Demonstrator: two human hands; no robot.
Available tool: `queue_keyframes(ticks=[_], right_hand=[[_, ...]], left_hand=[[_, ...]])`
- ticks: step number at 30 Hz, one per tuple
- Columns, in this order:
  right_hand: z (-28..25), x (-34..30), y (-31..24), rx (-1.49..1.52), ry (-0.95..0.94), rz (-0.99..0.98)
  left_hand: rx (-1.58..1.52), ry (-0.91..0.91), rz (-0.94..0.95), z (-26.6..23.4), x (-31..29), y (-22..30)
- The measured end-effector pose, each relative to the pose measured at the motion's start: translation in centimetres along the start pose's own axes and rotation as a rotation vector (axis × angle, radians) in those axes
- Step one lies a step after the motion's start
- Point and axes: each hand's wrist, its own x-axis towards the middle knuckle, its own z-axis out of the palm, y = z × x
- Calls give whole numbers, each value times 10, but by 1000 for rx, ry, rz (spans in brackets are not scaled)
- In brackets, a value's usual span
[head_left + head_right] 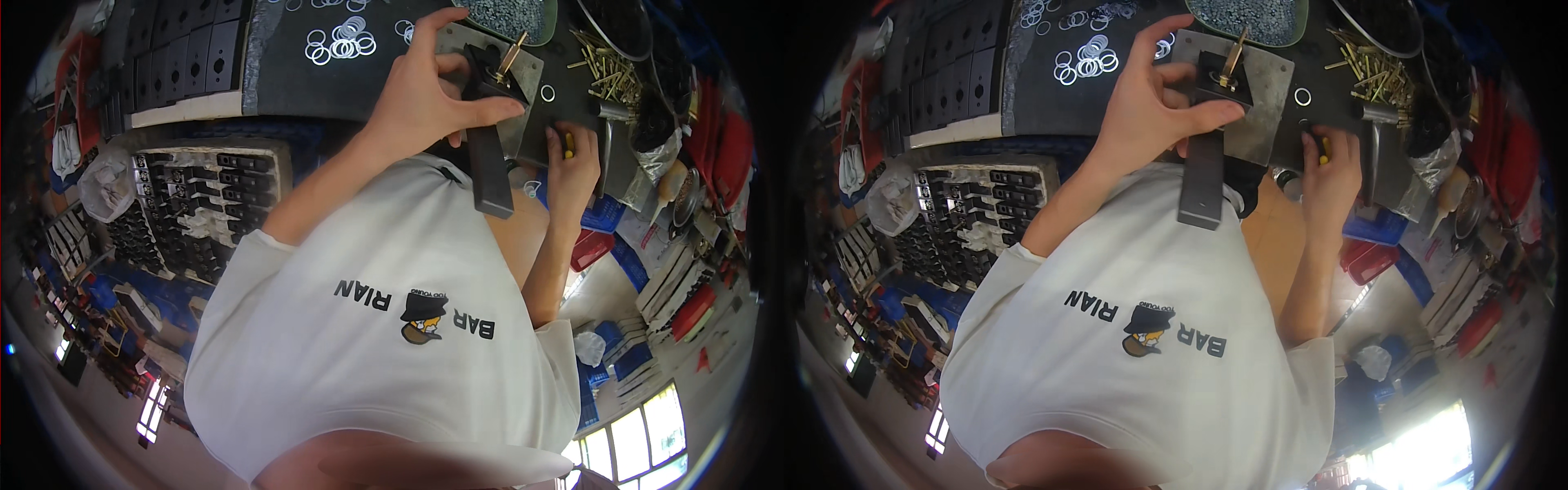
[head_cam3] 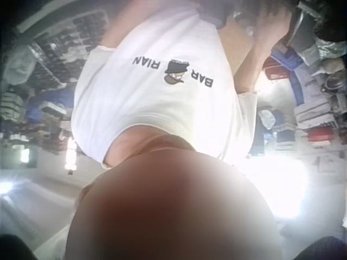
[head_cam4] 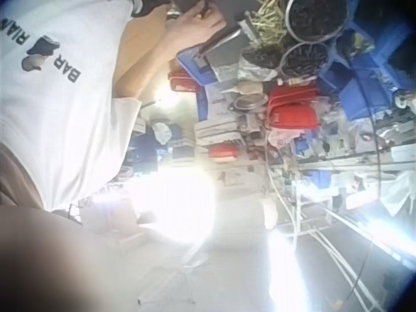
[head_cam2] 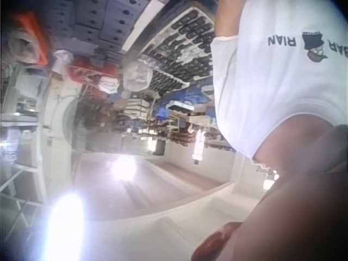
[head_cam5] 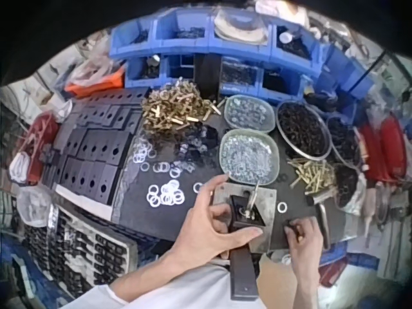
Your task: Assembling small metal components into a lock body using pliers and a screwdriver at a workstation.
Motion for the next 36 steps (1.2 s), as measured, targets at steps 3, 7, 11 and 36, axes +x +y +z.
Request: queue_keyframes(ticks=[3, 7, 11, 36], right_hand=[[2, 3, 1, 16, 8, -7], [2, 8, -2, 47, -9, -11], [-1, 13, -7, 33, -37, -11], [5, 40, 21, 1688, 64, -137]], left_hand=[[-72, 14, -57, 2, -1, -2], [-103, -31, -17, -3, 3, -10], [-305, -43, 100, -3, 8, -26], [849, 188, 480, -107, 36, -37]])
